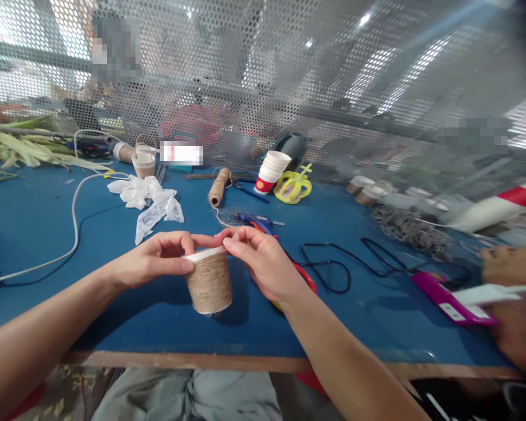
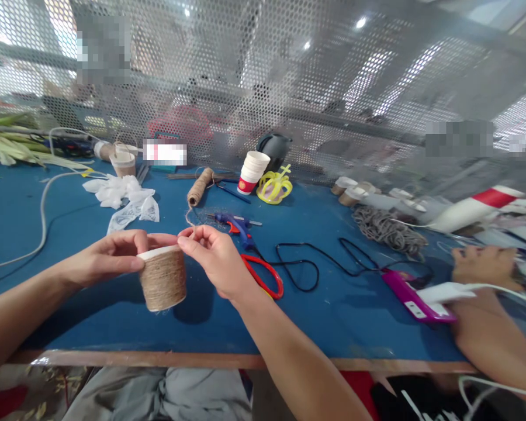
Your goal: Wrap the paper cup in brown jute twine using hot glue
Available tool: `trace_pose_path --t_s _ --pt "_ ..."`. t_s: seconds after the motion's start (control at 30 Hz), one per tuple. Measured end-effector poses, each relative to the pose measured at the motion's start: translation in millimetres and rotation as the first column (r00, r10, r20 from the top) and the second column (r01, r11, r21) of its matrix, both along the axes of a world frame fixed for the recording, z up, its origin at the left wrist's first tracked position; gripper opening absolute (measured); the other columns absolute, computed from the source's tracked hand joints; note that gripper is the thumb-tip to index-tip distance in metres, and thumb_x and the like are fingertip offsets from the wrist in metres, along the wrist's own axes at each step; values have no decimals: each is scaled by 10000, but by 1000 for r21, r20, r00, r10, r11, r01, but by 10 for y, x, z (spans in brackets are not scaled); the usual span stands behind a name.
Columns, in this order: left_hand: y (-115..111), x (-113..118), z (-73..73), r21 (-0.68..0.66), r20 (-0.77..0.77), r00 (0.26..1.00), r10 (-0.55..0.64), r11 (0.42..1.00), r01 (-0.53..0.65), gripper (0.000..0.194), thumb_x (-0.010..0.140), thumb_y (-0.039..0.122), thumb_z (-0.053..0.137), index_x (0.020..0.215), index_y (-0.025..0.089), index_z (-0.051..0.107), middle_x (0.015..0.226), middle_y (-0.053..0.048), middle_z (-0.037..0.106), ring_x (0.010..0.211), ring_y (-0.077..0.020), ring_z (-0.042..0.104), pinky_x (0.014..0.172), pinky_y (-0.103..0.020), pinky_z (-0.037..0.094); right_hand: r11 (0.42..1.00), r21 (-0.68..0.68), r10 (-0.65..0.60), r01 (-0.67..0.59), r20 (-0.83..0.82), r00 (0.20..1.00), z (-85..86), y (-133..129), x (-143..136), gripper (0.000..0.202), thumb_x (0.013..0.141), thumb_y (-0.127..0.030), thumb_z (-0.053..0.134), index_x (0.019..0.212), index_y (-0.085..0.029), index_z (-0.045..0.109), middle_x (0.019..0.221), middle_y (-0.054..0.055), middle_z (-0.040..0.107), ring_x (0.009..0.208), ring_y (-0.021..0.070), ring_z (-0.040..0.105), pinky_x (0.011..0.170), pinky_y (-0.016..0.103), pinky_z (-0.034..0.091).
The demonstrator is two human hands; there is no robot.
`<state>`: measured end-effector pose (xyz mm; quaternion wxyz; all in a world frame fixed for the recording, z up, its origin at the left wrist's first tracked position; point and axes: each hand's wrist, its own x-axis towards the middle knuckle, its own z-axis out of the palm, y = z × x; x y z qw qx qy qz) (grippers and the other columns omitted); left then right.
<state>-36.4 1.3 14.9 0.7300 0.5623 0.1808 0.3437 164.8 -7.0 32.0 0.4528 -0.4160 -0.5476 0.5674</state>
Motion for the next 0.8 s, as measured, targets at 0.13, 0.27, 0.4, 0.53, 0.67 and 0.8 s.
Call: trace_pose_path --t_s 0.13,0.27,0.4,0.53,0.67,0.8 --pt "-2 10 5 2 14 1000 22 1000 -22 80 747 167 634 703 126 580 1227 -94 582 1172 -276 487 906 -385 388 998 -55 4 -7 -50 999 -15 6 -17 208 675 -273 675 606 -175 505 883 14 594 826 126 527 803 302 390" --pt "2 10 2 10 40 999 21 1000 -21 91 743 181 641 689 134 586 1160 -81 619 1162 -258 493 898 -363 387 996 -85 4 -12 -90 996 -12 -11 -27 205 662 -277 688 608 -176 519 865 4 590 782 112 519 761 282 391" --pt "3 -4 -7 22 51 999 0 1000 -1 91 748 195 639 699 138 588 1170 -87 615 1173 -264 483 906 -378 376 996 -91 9 -19 -114 993 -11 -19 -29 203 653 -279 695 603 -176 527 844 0 587 755 103 512 738 271 388" --pt "10 -13 -10 21 50 999 -6 1000 5 84 748 195 637 706 139 590 1173 -95 613 1183 -278 476 896 -395 380 995 -97 7 -20 -132 991 -14 -11 -32 192 646 -267 697 603 -176 534 805 -12 587 685 86 489 713 266 387" --pt "21 -20 -13 25 53 999 -13 1000 12 75 750 185 634 703 147 591 1118 -87 642 1218 -259 441 918 -380 370 994 -108 13 -30 -150 989 -8 -9 -39 186 645 -259 698 611 -176 534 792 -15 598 675 84 487 699 263 382" --pt "23 -33 -25 18 70 997 -27 999 26 65 745 187 637 707 154 596 1107 -78 644 1212 -249 441 922 -371 364 993 -114 21 -40 -165 986 3 -13 -35 200 645 -256 702 608 -174 524 797 -12 607 736 97 513 715 260 369"
